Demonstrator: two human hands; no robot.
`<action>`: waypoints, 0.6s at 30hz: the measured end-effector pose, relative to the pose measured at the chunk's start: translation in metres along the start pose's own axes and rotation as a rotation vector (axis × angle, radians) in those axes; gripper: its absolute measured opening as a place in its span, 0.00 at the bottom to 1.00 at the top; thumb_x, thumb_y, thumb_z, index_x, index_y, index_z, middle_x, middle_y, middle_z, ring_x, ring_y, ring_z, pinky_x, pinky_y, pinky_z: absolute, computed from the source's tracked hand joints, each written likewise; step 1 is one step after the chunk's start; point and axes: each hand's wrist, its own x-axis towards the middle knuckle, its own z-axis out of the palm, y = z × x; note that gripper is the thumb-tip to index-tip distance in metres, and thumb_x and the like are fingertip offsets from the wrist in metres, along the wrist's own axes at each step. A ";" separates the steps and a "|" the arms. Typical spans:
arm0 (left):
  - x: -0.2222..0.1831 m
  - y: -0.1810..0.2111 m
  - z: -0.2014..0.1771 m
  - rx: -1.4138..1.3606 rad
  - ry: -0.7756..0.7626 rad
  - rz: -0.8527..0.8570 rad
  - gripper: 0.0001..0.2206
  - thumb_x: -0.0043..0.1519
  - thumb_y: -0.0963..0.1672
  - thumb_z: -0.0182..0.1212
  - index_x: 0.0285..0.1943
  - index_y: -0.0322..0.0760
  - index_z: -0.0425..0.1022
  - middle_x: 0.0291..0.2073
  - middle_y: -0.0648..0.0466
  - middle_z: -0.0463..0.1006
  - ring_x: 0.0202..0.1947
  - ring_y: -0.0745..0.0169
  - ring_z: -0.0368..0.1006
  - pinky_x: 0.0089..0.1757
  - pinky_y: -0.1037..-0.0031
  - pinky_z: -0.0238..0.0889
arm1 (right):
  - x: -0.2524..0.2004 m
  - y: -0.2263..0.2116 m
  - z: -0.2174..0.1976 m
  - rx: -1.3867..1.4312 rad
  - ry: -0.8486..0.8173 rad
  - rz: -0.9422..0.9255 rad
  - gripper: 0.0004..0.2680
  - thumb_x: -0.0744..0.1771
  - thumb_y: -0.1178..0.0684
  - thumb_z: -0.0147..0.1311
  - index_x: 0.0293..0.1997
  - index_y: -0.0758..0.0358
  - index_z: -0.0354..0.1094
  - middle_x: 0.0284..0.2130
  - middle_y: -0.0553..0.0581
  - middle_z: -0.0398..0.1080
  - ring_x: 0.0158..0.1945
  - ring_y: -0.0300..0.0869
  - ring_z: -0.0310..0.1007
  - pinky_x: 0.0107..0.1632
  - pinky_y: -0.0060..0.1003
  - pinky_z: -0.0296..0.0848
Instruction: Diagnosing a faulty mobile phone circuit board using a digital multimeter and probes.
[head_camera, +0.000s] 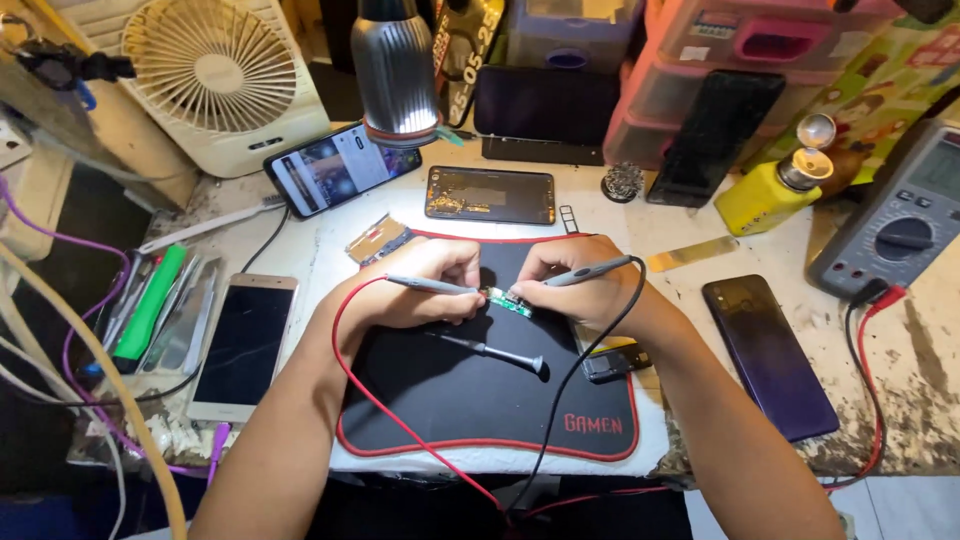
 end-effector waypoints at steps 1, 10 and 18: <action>-0.002 0.001 -0.001 -0.004 0.009 -0.006 0.04 0.58 0.43 0.64 0.34 0.39 0.75 0.21 0.53 0.83 0.27 0.59 0.80 0.39 0.69 0.72 | 0.001 0.000 0.001 0.000 -0.011 -0.005 0.04 0.64 0.56 0.58 0.29 0.62 0.76 0.20 0.59 0.76 0.27 0.47 0.74 0.38 0.38 0.74; -0.002 0.005 -0.001 0.016 0.009 0.004 0.03 0.56 0.43 0.63 0.32 0.40 0.76 0.20 0.52 0.82 0.28 0.57 0.80 0.39 0.68 0.71 | 0.001 0.001 0.001 0.011 -0.036 0.026 0.05 0.66 0.56 0.57 0.32 0.63 0.77 0.23 0.61 0.76 0.28 0.49 0.77 0.38 0.39 0.77; -0.002 0.004 0.000 -0.019 0.002 -0.011 0.03 0.56 0.43 0.62 0.33 0.39 0.76 0.21 0.52 0.83 0.29 0.58 0.80 0.40 0.68 0.72 | -0.001 0.005 0.000 0.020 -0.043 0.001 0.04 0.66 0.56 0.57 0.33 0.63 0.76 0.23 0.62 0.76 0.28 0.48 0.76 0.37 0.38 0.77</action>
